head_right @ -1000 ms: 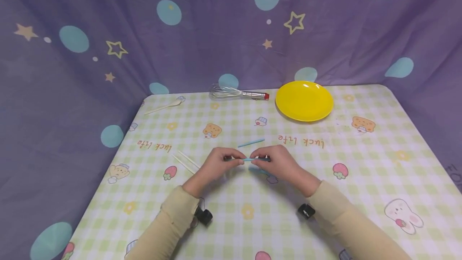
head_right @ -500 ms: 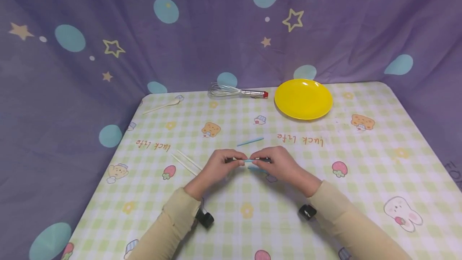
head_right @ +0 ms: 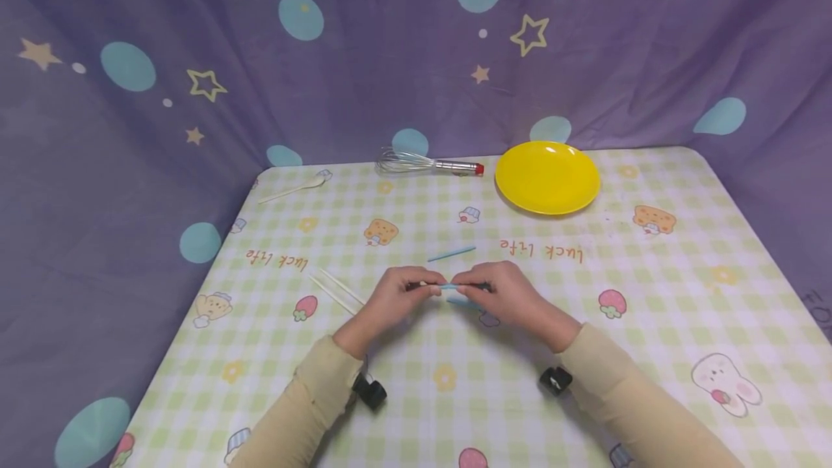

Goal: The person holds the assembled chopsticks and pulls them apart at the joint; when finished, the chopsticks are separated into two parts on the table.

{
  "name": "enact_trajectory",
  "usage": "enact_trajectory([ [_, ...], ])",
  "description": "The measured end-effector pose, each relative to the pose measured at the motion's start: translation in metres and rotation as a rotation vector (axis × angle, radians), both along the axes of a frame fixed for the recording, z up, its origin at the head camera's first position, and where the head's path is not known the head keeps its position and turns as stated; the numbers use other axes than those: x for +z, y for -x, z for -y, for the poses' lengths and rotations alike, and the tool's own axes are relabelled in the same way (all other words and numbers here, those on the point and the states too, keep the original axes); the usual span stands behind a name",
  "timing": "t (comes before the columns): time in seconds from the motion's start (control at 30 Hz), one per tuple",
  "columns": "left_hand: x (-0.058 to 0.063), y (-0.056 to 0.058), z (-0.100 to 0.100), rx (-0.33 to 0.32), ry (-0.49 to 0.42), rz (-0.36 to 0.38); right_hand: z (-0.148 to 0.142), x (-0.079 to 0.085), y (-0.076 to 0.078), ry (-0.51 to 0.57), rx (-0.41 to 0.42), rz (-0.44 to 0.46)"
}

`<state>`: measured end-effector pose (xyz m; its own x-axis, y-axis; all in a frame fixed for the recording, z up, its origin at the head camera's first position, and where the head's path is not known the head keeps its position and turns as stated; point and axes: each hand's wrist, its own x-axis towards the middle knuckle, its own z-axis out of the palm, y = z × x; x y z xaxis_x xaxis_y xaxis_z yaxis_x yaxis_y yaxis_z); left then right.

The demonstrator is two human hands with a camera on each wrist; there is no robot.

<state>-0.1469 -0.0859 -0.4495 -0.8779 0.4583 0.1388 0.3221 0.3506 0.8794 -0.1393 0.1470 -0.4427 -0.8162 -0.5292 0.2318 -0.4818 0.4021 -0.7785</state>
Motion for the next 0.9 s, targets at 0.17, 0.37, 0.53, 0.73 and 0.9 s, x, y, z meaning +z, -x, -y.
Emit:
enact_trajectory([
  [0.17,0.002,0.001,-0.001,-0.004,0.001,0.001,-0.001,0.003,0.000,-0.011,0.001,0.001],
  [0.37,-0.001,0.003,0.008,0.044,-0.018,0.016,-0.006,0.006,0.001,-0.022,-0.043,-0.005],
  [0.53,-0.003,0.007,0.020,0.110,0.005,0.043,-0.010,0.003,0.003,-0.058,-0.163,0.018],
  [0.73,-0.002,0.013,0.026,0.094,0.054,0.049,-0.016,0.002,0.004,-0.113,-0.214,0.098],
  [0.9,0.001,0.017,0.032,0.063,0.057,0.075,-0.022,0.000,0.005,-0.103,-0.159,0.187],
])
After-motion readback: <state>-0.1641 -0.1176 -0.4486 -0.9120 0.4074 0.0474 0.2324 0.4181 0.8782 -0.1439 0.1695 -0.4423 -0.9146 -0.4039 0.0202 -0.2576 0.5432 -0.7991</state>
